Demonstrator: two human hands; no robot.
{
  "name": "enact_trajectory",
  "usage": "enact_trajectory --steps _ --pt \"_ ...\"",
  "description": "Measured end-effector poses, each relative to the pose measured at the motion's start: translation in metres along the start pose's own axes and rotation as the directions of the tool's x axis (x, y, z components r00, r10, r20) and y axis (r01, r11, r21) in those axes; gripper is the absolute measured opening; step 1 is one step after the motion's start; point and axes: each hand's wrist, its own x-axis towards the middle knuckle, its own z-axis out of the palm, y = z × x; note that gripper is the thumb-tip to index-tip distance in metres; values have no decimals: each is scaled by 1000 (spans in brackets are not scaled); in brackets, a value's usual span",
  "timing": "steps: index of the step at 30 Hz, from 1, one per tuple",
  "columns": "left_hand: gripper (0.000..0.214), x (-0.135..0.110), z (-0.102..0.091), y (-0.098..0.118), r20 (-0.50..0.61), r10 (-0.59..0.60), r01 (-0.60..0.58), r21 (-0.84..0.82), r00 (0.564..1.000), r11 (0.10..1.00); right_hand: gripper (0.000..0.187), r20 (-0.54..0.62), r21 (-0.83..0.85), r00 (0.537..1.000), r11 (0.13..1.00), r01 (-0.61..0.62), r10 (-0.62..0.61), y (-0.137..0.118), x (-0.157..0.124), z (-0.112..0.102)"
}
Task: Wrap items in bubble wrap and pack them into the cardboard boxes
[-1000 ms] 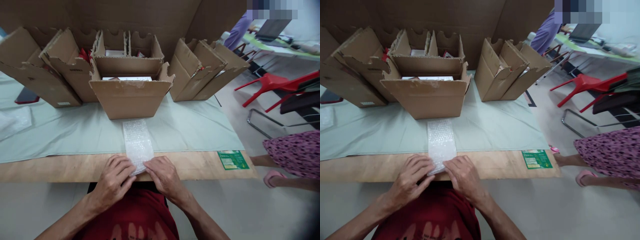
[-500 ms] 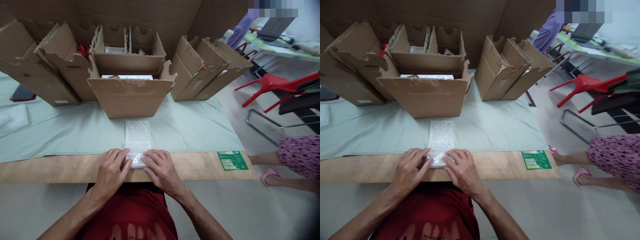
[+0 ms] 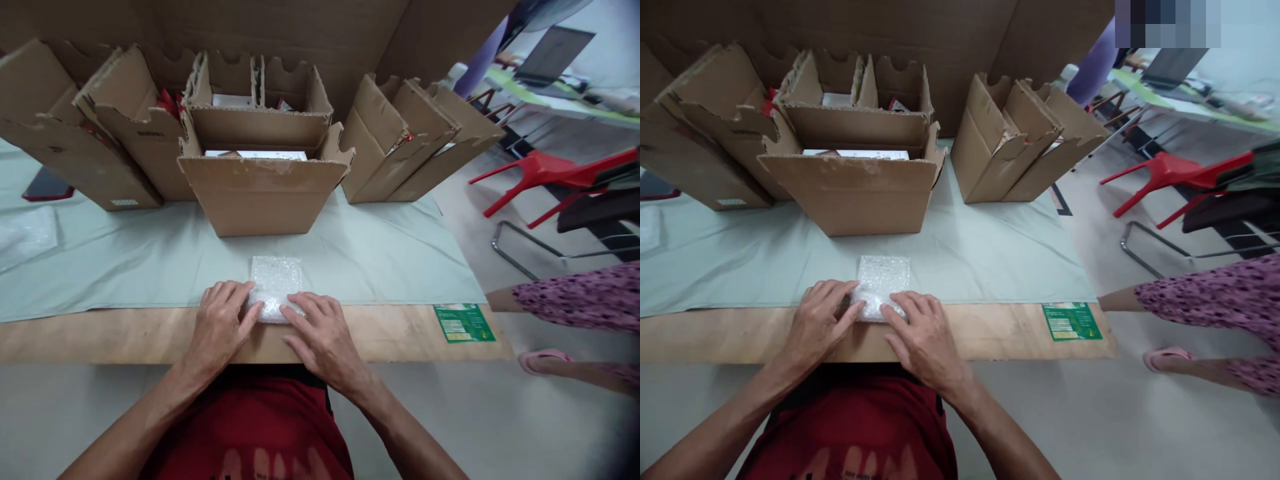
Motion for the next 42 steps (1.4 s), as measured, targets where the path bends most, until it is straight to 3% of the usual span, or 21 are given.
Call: enact_trajectory --steps 2,4,6,8,9,10,12,14,16,18,20,23,25,29,31,35,38,40,42 --pt "29 -6 -3 1 -28 -136 130 -158 990 979 29 5 13 1000 1000 -26 26 4 5 4" --pt "38 -15 -10 6 21 -343 322 -396 939 860 28 -64 118 990 986 -118 126 7 8 8" --pt "50 -25 -15 15 200 -519 521 -608 831 599 28 -100 285 957 929 -236 274 6 9 10" --pt "62 -30 -18 25 417 -568 643 -714 709 279 29 -55 450 911 824 -343 409 -1 7 10" --pt "66 -30 -17 30 500 -549 664 -734 670 142 29 -12 522 892 763 -380 452 -6 6 10" --pt "69 -29 -16 35 553 -518 664 -747 652 37 29 36 584 881 706 -401 471 -11 4 10" --pt "70 -24 -13 42 589 -468 626 -774 659 -92 28 98 660 888 638 -397 450 -21 0 9" --pt "68 -19 -10 44 580 -446 587 -798 682 -139 24 49 656 905 669 -349 423 -25 -3 6" --pt "65 -17 -9 44 572 -434 582 -804 696 -125 24 -52 614 892 719 -326 449 -21 -5 0" --pt "59 -18 -11 42 584 -383 607 -792 716 -74 35 -66 632 866 693 -347 495 -12 -3 -8" --pt "56 -18 -14 40 606 -298 634 -773 737 -4 52 63 733 865 565 -378 498 -4 0 -14" --pt "55 -17 -18 42 634 -221 665 -739 741 112 70 265 841 873 345 -417 409 1 8 -16" --pt "56 -17 -17 42 654 -232 690 -709 720 145 62 317 843 860 295 -449 400 -1 13 -14" --pt "64 -19 -13 39 666 -199 687 -724 719 63 35 288 849 797 243 -469 531 -3 16 -12" --pt "65 -18 -11 37 657 -199 684 -720 727 122 34 277 858 772 214 -466 572 -1 15 -15" --pt "44 -10 -13 40 594 -297 663 -641 748 386 49 318 833 806 260 -489 499 8 13 -21" --pt "40 -4 -15 42 563 -239 596 -624 791 505 32 371 805 841 315 -503 394 13 13 -27" --pt "41 1 -19 39 562 -153 535 -617 813 576 20 387 768 863 405 -497 326 19 15 -34" --pt "40 10 -26 32 488 -98 418 -608 867 675 16 358 701 883 538 -469 302 26 20 -48"
